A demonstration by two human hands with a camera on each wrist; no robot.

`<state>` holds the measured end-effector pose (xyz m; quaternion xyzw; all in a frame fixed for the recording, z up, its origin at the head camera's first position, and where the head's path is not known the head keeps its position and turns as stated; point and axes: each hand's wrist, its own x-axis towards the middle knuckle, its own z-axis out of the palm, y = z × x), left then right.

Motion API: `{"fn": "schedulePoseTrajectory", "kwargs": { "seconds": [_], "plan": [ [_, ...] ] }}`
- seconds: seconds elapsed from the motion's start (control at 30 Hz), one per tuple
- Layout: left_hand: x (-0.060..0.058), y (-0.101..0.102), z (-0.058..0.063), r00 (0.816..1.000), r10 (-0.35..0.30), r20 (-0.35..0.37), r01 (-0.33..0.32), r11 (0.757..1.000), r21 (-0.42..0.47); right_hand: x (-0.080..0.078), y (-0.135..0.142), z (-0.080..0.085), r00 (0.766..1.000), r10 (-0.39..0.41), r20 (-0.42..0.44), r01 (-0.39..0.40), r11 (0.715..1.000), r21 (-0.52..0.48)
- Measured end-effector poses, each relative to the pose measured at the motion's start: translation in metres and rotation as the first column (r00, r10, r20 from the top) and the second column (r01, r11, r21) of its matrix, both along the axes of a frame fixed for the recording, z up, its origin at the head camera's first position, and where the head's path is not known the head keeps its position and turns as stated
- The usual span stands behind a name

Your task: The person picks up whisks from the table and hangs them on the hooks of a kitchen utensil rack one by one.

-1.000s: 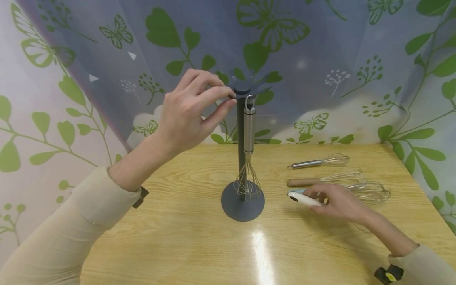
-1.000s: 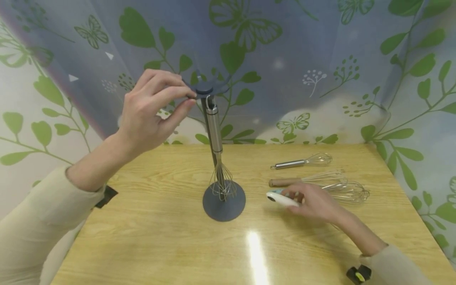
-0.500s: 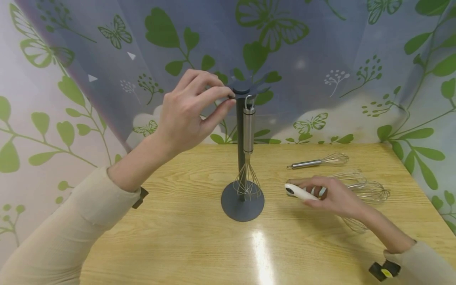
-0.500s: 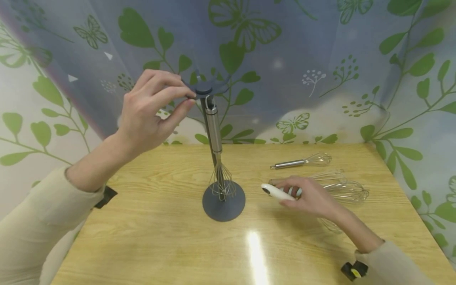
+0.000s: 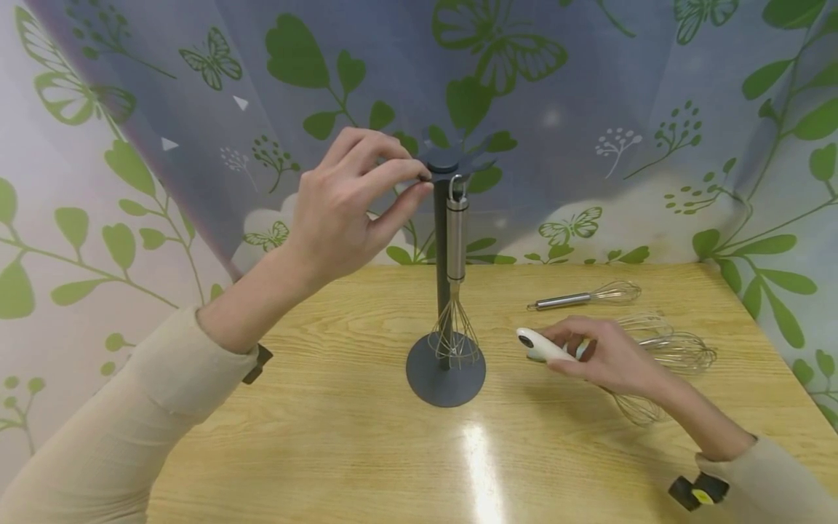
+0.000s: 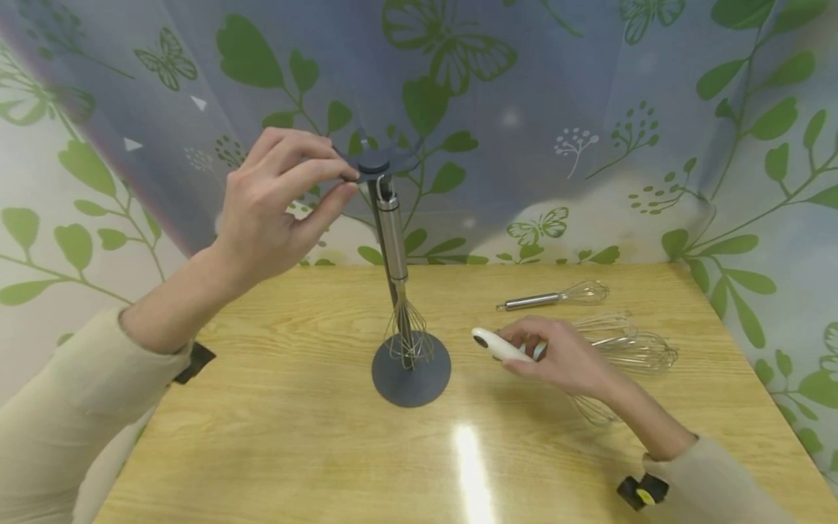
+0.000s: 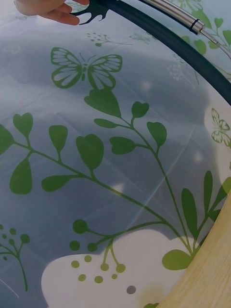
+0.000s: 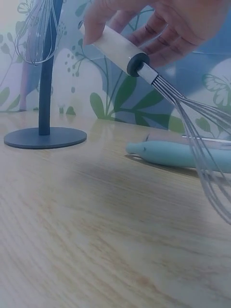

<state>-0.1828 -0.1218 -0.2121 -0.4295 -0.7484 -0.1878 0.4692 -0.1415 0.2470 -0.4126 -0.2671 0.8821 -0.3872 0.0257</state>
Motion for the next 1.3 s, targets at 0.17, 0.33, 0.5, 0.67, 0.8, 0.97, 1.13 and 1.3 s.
{"fn": "schedulePoseTrajectory", "kwargs": {
  "seconds": [0.17, 0.33, 0.5, 0.67, 0.8, 0.97, 1.13, 1.3],
  "plan": [
    [0.000, 0.000, 0.000, 1.000, -0.003, -0.005, 0.003, 1.000, 0.003, -0.001, -0.004, 0.004, 1.000, -0.030, 0.010, 0.030, 1.000, -0.009],
    [0.000, 0.000, 0.000, 1.000, -0.003, 0.000, 0.003, 1.000, 0.001, -0.001, -0.008, 0.006, 0.999, -0.038, -0.004, 0.038, 0.999, -0.023],
    [0.001, 0.000, 0.000, 1.000, -0.002, 0.002, 0.002, 1.000, -0.002, -0.002, -0.014, 0.010, 0.999, -0.040, -0.023, 0.039, 0.998, -0.045],
    [0.000, 0.000, 0.000, 1.000, 0.001, 0.001, -0.001, 1.000, -0.008, -0.005, -0.021, 0.014, 0.998, -0.055, -0.029, 0.052, 0.994, -0.097],
    [0.000, 0.000, 0.000, 1.000, 0.002, 0.005, -0.002, 1.000, -0.008, -0.006, -0.027, 0.017, 0.997, -0.059, -0.040, 0.052, 0.986, -0.156],
    [0.000, 0.000, 0.000, 1.000, 0.001, 0.000, -0.001, 1.000, -0.015, -0.007, -0.032, 0.018, 0.996, -0.057, -0.063, 0.044, 0.979, -0.201],
    [0.001, 0.000, 0.000, 1.000, 0.001, 0.002, -0.001, 1.000, -0.014, -0.008, -0.035, 0.020, 0.994, -0.071, -0.083, 0.052, 0.975, -0.216],
    [0.001, 0.000, 0.000, 1.000, -0.004, 0.005, 0.004, 1.000, -0.007, -0.009, -0.039, 0.023, 0.993, -0.094, -0.077, 0.074, 0.970, -0.230]
  ]
}}
